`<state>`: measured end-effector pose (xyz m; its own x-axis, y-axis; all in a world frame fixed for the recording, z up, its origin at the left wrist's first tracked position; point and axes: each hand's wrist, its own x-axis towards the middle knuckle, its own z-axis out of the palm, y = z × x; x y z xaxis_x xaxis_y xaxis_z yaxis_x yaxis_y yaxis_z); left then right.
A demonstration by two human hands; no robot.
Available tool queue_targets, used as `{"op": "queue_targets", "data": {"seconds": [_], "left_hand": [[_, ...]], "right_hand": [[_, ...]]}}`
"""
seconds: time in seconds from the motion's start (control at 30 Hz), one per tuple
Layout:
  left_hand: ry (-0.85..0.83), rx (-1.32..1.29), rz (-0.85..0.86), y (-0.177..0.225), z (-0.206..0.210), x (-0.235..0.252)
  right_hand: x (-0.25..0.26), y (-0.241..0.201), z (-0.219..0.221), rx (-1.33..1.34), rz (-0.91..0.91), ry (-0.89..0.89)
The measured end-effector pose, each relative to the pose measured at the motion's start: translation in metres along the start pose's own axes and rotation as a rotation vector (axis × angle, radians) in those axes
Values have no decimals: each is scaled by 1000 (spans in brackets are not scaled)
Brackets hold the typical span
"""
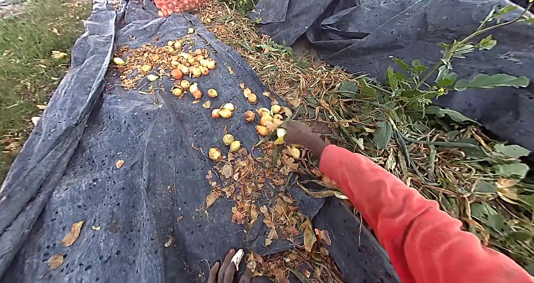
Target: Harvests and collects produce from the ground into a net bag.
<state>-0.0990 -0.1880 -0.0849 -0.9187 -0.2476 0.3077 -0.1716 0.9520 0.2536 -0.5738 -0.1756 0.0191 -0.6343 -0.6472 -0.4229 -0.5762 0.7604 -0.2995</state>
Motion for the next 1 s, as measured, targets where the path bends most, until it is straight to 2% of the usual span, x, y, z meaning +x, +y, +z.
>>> {"op": "queue_targets", "data": {"seconds": [0.1, 0.17, 0.27, 0.33, 0.4, 0.47, 0.5, 0.57, 0.6, 0.63, 0.67, 0.73, 0.77, 0.83, 0.93, 1.0], "left_hand": [[13, 13, -4, 3, 3, -1], [11, 16, 1, 5, 4, 0], [10, 20, 8, 5, 5, 0], [13, 11, 7, 4, 4, -1], [20, 9, 6, 4, 5, -2], [3, 9, 1, 4, 6, -4], [1, 3, 3, 3, 6, -4], [-18, -10, 1, 1, 5, -4], [-10, -24, 4, 2, 5, -5], [13, -22, 9, 3, 4, -4], [13, -28, 8, 5, 2, -3], [-6, -26, 8, 4, 1, -3], [-14, -27, 10, 2, 2, -3], [-23, -19, 13, 0, 2, -4], [-31, -14, 29, 1, -1, -5], [-35, -12, 43, -1, -4, -1]], "right_hand": [[-19, 12, -1, 5, -63, -223], [-13, 20, 19, -58, -57, -320], [1, 21, 38, -83, -25, -310], [-8, 13, 25, -28, -68, -253], [-33, 4, 4, 141, -173, -163], [-75, -10, -4, 345, -309, -159], [-105, -18, -6, 417, -424, -231], [-149, -18, -2, 597, -750, -521], [-156, -11, 1, 651, -818, -611], [-157, 1, -3, 670, -752, -611], [-150, 17, -10, 583, -607, -512], [-125, 45, -4, 133, -259, -256], [-115, 60, 10, -46, -157, -232], [-110, 79, 39, -171, -136, -306], [-113, 85, 54, -103, -296, -321], [-115, 88, 50, -2, -323, -321]]}}
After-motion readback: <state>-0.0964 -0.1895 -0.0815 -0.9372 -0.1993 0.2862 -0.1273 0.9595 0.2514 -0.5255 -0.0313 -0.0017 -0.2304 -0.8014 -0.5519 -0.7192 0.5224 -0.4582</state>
